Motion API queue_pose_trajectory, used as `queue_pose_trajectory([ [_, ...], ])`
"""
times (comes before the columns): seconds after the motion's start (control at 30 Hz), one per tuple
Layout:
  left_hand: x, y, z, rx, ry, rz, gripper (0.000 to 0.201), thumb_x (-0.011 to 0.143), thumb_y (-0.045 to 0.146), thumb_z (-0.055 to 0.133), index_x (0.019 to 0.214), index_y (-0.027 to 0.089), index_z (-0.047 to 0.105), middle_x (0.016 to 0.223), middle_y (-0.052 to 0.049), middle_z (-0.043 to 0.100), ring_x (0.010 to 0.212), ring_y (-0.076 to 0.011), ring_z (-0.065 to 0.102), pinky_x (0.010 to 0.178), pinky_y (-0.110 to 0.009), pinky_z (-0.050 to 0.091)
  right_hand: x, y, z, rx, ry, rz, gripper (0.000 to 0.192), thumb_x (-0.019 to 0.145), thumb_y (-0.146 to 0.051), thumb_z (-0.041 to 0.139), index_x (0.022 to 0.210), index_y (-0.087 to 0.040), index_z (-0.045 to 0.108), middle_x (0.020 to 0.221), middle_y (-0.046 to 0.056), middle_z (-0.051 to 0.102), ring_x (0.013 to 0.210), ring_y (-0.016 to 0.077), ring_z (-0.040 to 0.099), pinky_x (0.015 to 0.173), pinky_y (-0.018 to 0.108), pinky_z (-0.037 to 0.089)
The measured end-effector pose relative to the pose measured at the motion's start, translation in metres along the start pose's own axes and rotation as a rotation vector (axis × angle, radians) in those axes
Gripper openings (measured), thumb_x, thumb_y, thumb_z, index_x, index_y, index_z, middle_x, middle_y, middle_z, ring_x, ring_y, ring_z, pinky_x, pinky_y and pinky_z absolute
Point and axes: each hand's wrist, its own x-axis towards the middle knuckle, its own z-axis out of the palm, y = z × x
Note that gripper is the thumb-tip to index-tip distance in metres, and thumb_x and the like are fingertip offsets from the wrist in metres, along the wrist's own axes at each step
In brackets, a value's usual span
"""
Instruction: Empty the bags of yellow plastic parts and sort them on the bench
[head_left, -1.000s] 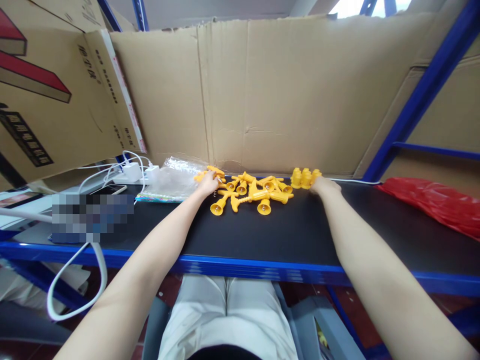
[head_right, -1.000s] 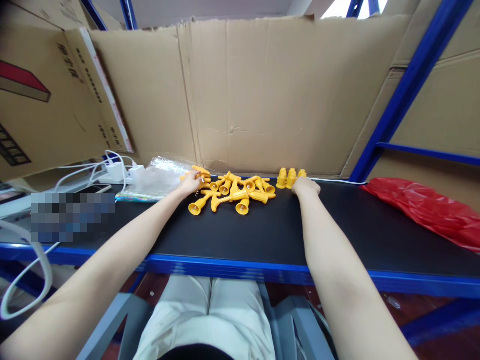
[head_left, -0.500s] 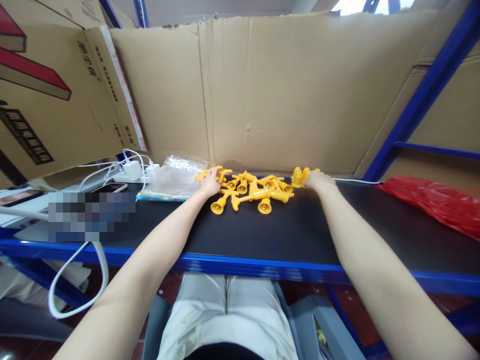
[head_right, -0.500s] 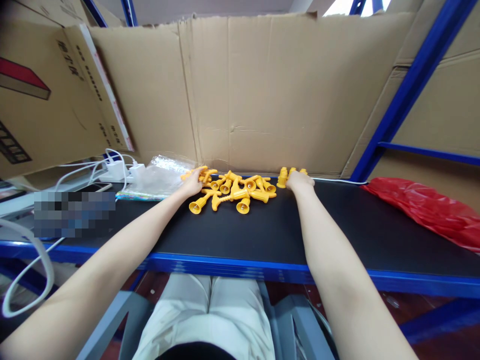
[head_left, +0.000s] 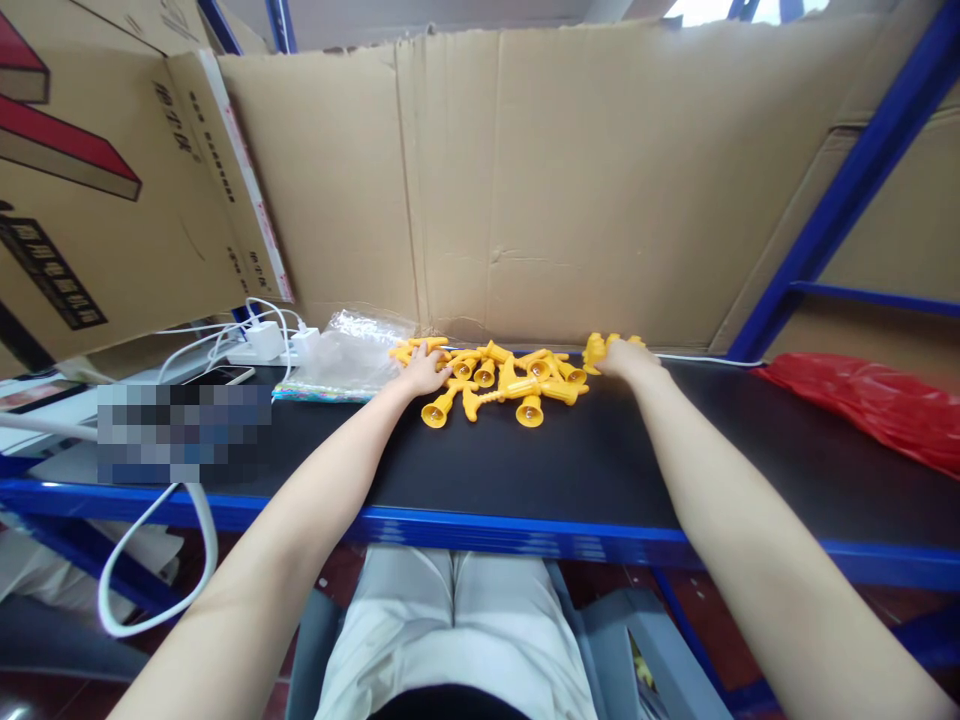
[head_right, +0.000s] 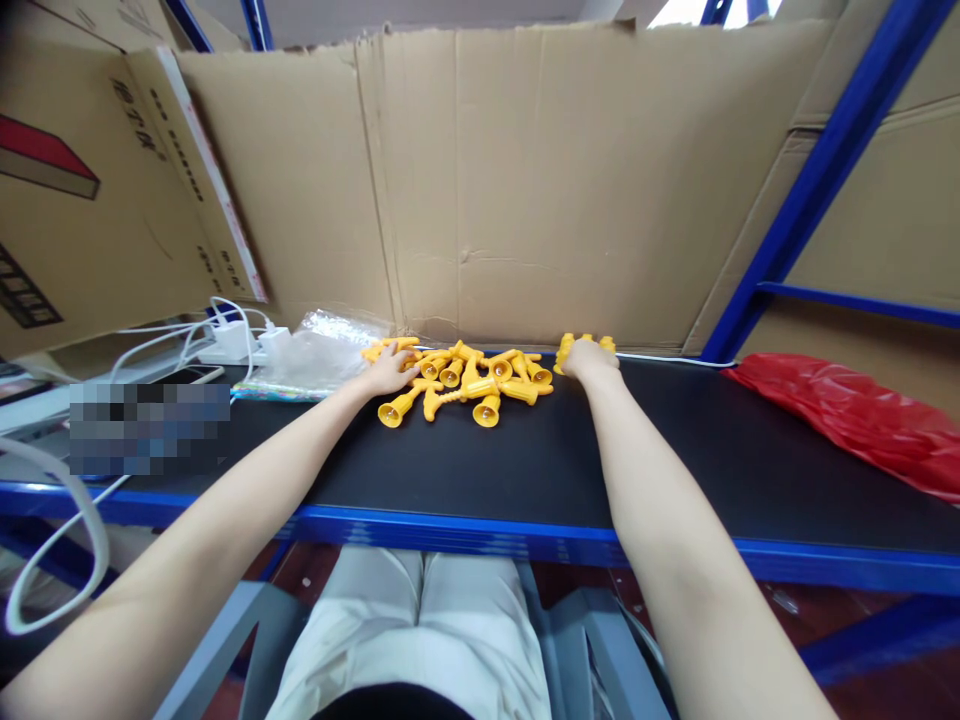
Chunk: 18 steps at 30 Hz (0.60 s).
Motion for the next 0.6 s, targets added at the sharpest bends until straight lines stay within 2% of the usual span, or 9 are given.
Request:
queue_pose_trajectory([
  [0.13,-0.002,0.004,0.005,0.074,0.0,0.006,0.029,0.079,0.028,0.058,0.108,0.022,0.061,0.137,-0.014,0.044,0.134,-0.0349,0.03,0.108,-0.054,0.024,0.003,-0.004,0.004,-0.036,0.027,-0.005,0.058,0.081,-0.037,0.055,0.133,-0.015,0.045,0.128,0.02,0.051,0.123,0.033,0.045,0.101,0.044,0.031],
  [0.27,-0.001,0.007,0.011,0.066,-0.008,0.038,0.044,0.08,0.019,0.052,0.122,0.027,0.057,0.142,-0.011,0.04,0.137,-0.0347,0.025,0.108,-0.059,0.019,0.013,-0.003,0.015,-0.077,0.073,-0.062,0.062,0.08,-0.038,0.053,0.137,-0.015,0.04,0.137,0.021,0.044,0.129,0.0364,0.037,0.104,0.053,0.023],
  [0.47,0.002,0.008,0.016,0.152,-0.065,0.046,0.045,0.078,0.012,0.046,0.117,0.025,0.063,0.148,-0.01,0.033,0.139,-0.0347,0.022,0.11,-0.06,0.011,0.014,-0.002,0.022,-0.086,0.046,-0.036,0.073,0.081,-0.042,0.051,0.145,-0.017,0.027,0.147,0.02,0.029,0.136,0.0359,0.024,0.107,0.052,0.015],
  [0.6,0.0,0.012,0.015,0.178,-0.035,0.022,0.042,0.077,0.014,0.048,0.116,0.024,0.061,0.144,-0.012,0.04,0.137,-0.0344,0.026,0.109,-0.06,0.016,0.012,-0.003,0.023,-0.1,0.036,-0.018,0.073,0.083,-0.045,0.047,0.147,-0.017,0.025,0.15,0.02,0.024,0.138,0.0358,0.02,0.109,0.051,0.013],
])
